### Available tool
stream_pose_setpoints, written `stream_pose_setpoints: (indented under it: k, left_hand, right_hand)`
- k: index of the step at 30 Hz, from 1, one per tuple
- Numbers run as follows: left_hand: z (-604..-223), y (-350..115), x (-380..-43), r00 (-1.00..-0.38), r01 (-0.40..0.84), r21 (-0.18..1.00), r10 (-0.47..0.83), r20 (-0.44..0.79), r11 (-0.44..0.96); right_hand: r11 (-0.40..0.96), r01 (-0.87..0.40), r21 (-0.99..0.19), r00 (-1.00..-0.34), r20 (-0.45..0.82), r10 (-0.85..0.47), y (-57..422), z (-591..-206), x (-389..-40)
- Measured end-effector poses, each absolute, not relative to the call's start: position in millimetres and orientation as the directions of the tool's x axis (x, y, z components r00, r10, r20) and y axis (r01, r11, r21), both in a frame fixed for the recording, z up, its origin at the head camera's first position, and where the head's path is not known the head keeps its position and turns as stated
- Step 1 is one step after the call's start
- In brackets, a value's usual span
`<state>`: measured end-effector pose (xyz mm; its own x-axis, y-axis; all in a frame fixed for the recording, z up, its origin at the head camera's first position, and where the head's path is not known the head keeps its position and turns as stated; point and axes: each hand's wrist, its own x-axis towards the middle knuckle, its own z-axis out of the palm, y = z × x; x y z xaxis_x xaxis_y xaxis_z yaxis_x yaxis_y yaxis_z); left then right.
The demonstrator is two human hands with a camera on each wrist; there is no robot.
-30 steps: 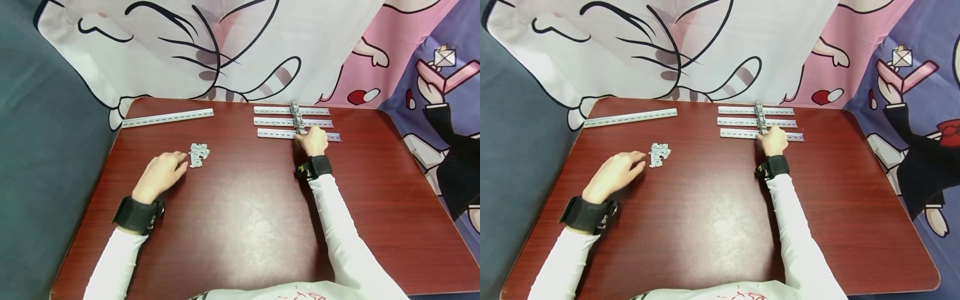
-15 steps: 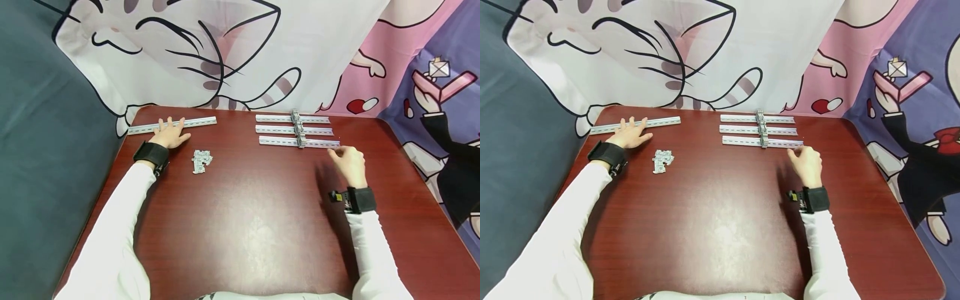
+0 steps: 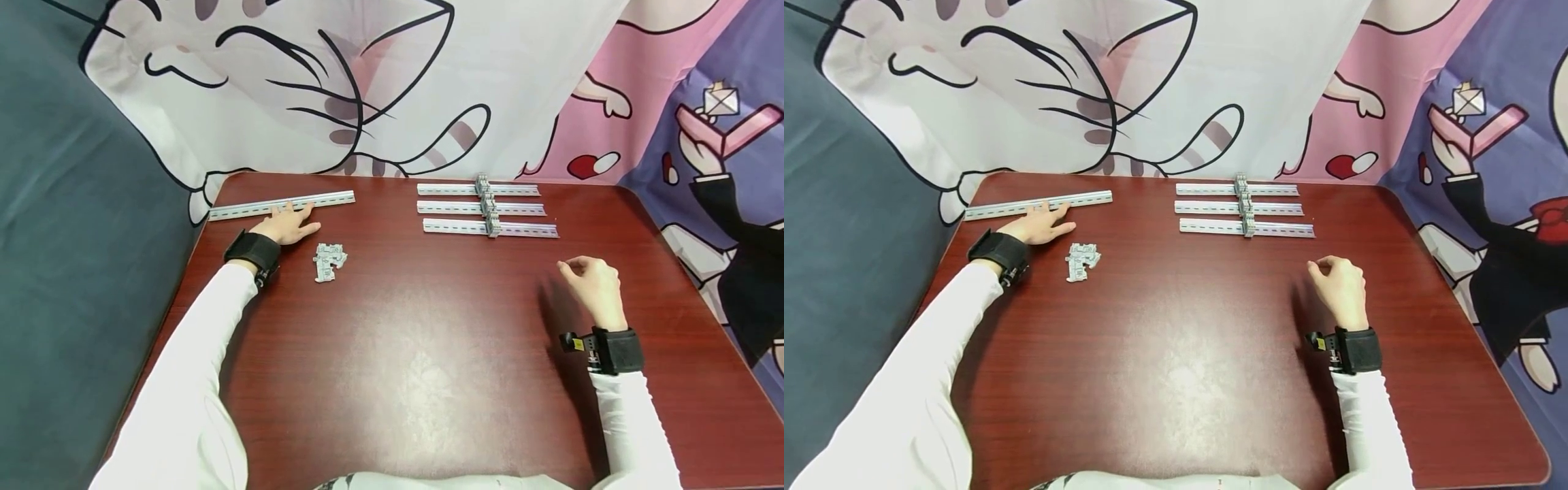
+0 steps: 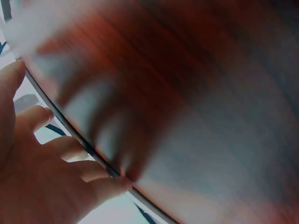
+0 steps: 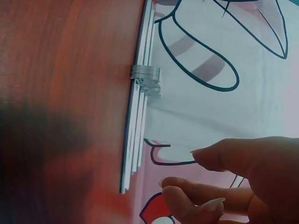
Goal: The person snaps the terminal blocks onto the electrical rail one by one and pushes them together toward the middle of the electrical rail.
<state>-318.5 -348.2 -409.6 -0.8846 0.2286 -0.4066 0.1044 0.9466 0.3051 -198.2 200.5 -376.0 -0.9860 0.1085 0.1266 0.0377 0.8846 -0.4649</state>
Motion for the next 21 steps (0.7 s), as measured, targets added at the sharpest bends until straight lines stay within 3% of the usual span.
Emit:
stream_pose_setpoints:
  k: [21]
  left_hand:
    - [-410, -331, -317, -0.842, 0.235, 0.327, 0.359, -0.402, 0.915]
  right_hand:
    - [0.862, 0.042, -0.505, -0.993, 0.078, 0.094, 200, -388, -202]
